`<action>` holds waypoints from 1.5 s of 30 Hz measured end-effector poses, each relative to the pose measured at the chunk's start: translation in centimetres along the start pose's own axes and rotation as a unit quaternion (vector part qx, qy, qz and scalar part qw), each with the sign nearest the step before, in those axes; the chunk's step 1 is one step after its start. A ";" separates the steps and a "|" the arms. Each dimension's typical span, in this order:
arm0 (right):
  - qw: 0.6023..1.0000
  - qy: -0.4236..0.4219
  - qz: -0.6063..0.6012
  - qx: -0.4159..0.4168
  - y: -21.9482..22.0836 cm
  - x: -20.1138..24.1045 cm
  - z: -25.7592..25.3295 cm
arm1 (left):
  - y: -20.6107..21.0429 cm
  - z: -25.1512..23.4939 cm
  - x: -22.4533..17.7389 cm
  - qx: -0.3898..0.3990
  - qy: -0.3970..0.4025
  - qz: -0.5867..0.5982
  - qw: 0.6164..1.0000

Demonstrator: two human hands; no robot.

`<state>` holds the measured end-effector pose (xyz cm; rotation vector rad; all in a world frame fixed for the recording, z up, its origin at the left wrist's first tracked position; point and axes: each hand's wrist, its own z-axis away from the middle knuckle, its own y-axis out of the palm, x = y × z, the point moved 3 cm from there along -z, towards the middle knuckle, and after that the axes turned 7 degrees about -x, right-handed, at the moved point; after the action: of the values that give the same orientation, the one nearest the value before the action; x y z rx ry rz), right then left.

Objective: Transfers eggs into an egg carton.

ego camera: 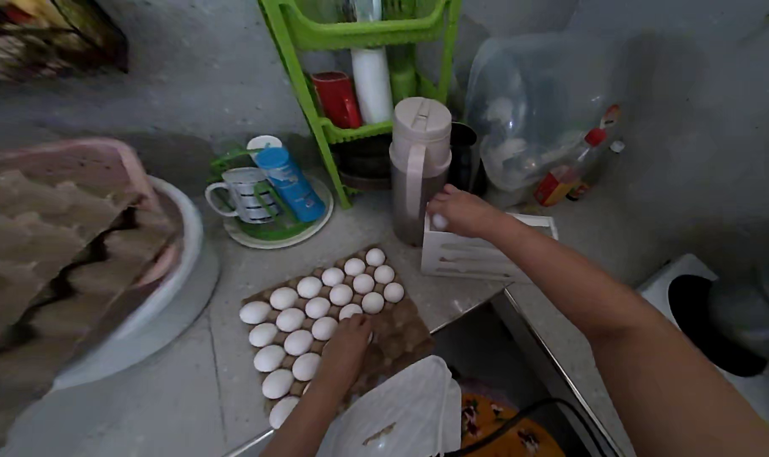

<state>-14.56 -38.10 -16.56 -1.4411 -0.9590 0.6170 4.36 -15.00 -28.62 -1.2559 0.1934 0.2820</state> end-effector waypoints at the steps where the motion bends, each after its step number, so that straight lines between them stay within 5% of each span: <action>1: 1.000 -0.008 0.011 0.007 -0.2 -0.1 0.0 | -0.1 0.0 -0.1 0.003 -0.005 -0.006 1.000; 9: 0.995 0.040 0.021 0.088 -1.9 -1.0 0.5 | -0.4 -0.1 0.0 0.024 0.002 -0.012 1.000; 17: 0.992 -0.031 -0.005 -0.122 -5.6 -2.4 2.5 | -0.8 0.2 0.7 -0.026 0.027 0.066 0.997; 25: 0.984 0.009 -0.099 -0.144 -7.3 0.3 3.9 | -4.2 1.1 -1.1 -0.182 0.057 0.181 0.965; 34: 0.967 0.015 -0.253 0.024 -6.8 4.7 2.9 | -9.1 1.6 -5.5 -0.317 0.129 0.310 0.887; 45: 0.869 0.130 -0.445 0.173 -7.0 7.0 3.3 | -11.9 1.8 -7.9 -0.381 0.197 0.284 0.857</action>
<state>-15.06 -31.00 -8.90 -0.6141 -1.0966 -0.1020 0.59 -17.46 -14.91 -2.0318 0.8839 0.6492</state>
